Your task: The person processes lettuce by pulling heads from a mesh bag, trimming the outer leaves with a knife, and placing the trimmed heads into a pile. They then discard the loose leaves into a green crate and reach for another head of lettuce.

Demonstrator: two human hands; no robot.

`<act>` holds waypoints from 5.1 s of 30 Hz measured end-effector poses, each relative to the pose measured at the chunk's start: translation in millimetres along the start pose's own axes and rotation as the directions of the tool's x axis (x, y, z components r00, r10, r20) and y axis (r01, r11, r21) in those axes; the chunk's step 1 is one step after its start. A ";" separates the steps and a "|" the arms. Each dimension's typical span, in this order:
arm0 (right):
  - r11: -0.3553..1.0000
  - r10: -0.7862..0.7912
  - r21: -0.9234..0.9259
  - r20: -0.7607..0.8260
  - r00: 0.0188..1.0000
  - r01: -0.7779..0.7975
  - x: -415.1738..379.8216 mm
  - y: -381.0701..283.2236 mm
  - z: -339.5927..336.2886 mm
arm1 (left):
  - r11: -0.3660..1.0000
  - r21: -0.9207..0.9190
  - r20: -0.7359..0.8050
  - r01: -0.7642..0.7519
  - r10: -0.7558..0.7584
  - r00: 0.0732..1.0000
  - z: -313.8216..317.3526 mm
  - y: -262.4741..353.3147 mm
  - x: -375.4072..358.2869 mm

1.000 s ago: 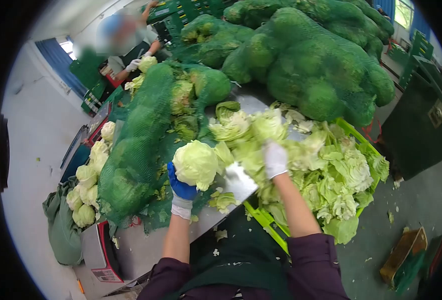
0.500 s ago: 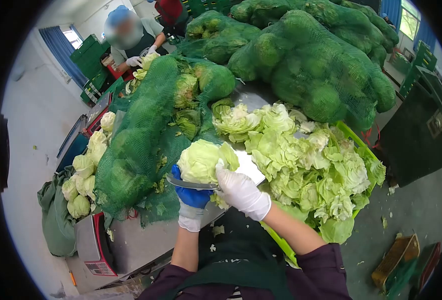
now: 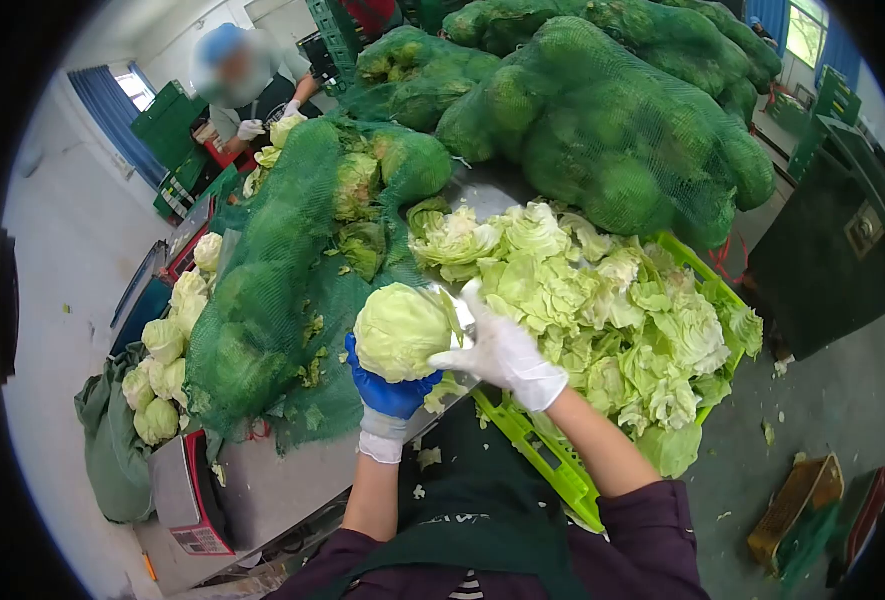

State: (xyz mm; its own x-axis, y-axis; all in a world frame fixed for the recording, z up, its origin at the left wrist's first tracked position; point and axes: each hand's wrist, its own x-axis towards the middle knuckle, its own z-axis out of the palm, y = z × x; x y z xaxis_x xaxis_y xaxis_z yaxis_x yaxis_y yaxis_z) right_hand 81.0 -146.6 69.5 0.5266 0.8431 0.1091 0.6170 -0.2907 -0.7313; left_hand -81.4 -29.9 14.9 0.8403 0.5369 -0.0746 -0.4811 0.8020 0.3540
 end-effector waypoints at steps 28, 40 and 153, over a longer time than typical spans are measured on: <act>0.559 0.154 0.761 0.294 0.943 -0.328 -8.3 -21.5 -17.8 | 0.806 0.506 0.098 -0.307 0.300 0.949 11.2 -5.5 -15.9; 0.808 0.417 0.514 -0.155 0.896 -0.288 -11.8 19.7 -16.4 | 0.998 -0.051 0.054 -0.040 0.042 0.998 -2.4 1.6 -10.7; 0.784 0.620 0.455 -0.540 0.570 -0.423 -181.4 246.6 14.9 | -0.097 0.822 0.321 -0.561 -0.734 0.598 -13.9 -148.9 -31.2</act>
State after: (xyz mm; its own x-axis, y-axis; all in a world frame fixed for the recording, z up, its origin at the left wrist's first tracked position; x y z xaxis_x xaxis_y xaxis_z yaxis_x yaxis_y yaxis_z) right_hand 129.0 -364.4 -140.7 0.9980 0.0560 -0.0278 -0.0046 -0.3786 -0.9256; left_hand -39.4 -162.4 -48.4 0.9362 -0.3513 -0.0053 -0.2187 -0.5942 0.7740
